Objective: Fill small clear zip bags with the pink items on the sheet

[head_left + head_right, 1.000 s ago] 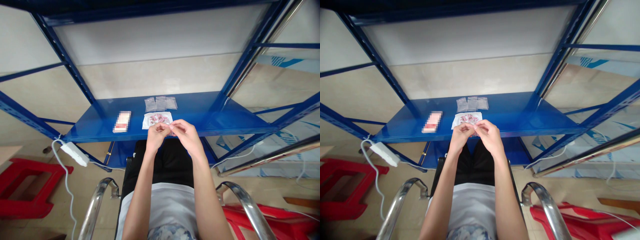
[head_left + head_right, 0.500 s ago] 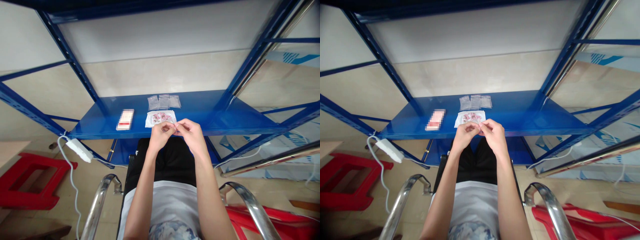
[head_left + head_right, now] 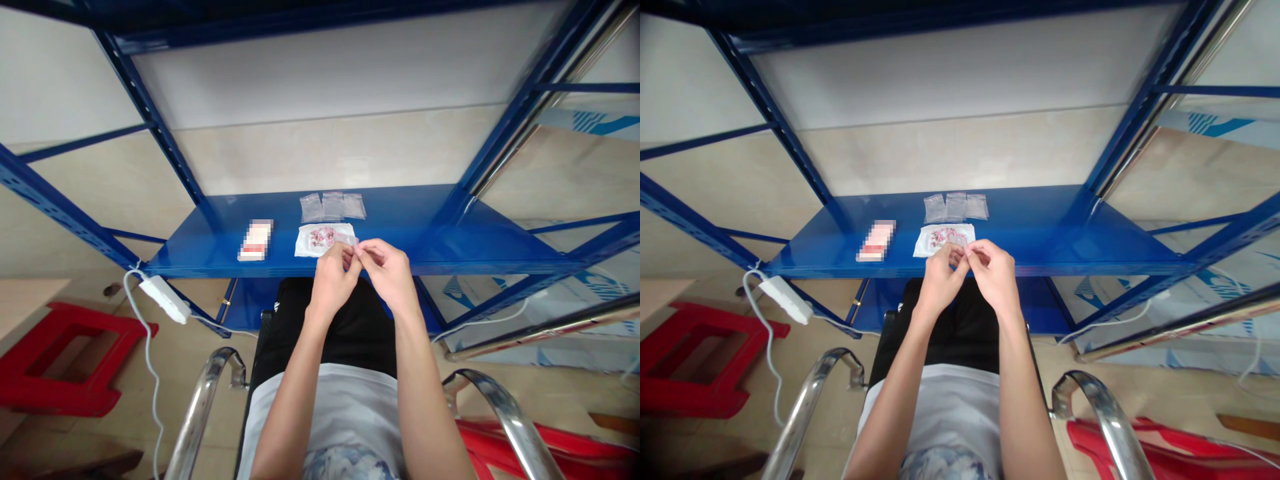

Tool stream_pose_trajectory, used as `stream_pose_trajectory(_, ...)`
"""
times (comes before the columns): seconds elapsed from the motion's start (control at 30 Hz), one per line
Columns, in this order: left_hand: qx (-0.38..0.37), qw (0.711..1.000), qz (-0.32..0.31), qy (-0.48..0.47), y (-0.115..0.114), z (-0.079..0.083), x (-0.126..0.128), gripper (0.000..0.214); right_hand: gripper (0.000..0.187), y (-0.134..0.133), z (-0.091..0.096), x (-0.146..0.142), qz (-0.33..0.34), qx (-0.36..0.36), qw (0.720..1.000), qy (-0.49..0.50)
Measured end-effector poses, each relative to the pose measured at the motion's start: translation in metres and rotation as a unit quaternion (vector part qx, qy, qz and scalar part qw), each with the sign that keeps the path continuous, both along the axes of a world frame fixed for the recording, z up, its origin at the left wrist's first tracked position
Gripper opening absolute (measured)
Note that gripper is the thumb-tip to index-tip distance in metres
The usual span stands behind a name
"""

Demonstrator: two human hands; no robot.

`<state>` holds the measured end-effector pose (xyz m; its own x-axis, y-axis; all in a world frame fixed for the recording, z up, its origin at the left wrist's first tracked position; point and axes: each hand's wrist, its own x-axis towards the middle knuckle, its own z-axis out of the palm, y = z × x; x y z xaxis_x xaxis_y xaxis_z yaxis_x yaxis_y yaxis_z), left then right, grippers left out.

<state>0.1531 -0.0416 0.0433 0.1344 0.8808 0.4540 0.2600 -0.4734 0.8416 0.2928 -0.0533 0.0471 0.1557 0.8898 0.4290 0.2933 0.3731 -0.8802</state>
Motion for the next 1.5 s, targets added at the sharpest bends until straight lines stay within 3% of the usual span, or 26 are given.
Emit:
stream_pose_trajectory(0.17, 0.062, 0.996, 0.008, 0.057, -0.006, 0.003, 0.003, 0.015, 0.02, -0.002, 0.0, 0.004, -0.013, 0.026, 0.999, -0.03)
stream_pose_trajectory(0.37, 0.029, 0.998, 0.02, 0.058, -0.009, 0.008, 0.001, 0.017, 0.015, -0.005, 0.005, 0.001, -0.075, 0.068, 0.983, -0.156)
stream_pose_trajectory(0.47, 0.01, 0.997, 0.04, 0.067, -0.011, 0.01, 0.002, 0.019, 0.016, -0.005, 0.006, -0.004, -0.075, 0.086, 0.975, -0.19)
stream_pose_trajectory(0.73, -0.002, 0.995, 0.092, 0.049, -0.015, 0.014, 0.004, 0.027, 0.018, -0.008, 0.004, -0.011, -0.081, 0.107, 0.971, -0.199)
stream_pose_trajectory(0.97, -0.001, 0.99, 0.125, 0.068, -0.01, 0.012, 0.0, 0.022, 0.013, -0.005, 0.001, -0.007, -0.131, 0.093, 0.967, -0.199)
stream_pose_trajectory(1.07, 0.037, 0.992, 0.107, 0.048, -0.008, 0.008, -0.001, 0.01, 0.013, -0.004, 0.001, -0.008, -0.135, 0.082, 0.969, -0.19)
stream_pose_trajectory(1.17, 0.066, 0.993, 0.083, 0.053, -0.006, 0.004, -0.001, 0.024, 0.014, -0.004, 0.001, -0.011, -0.119, 0.082, 0.968, -0.207)
stream_pose_trajectory(1.33, 0.025, 0.991, 0.112, 0.062, -0.005, 0.004, -0.003, 0.027, 0.01, -0.006, 0.002, -0.015, -0.124, 0.086, 0.964, -0.217)
stream_pose_trajectory(1.5, 0.01, 0.996, 0.065, 0.066, -0.009, 0.011, -0.005, 0.028, 0.007, -0.008, 0.006, -0.018, -0.136, 0.079, 0.962, -0.223)
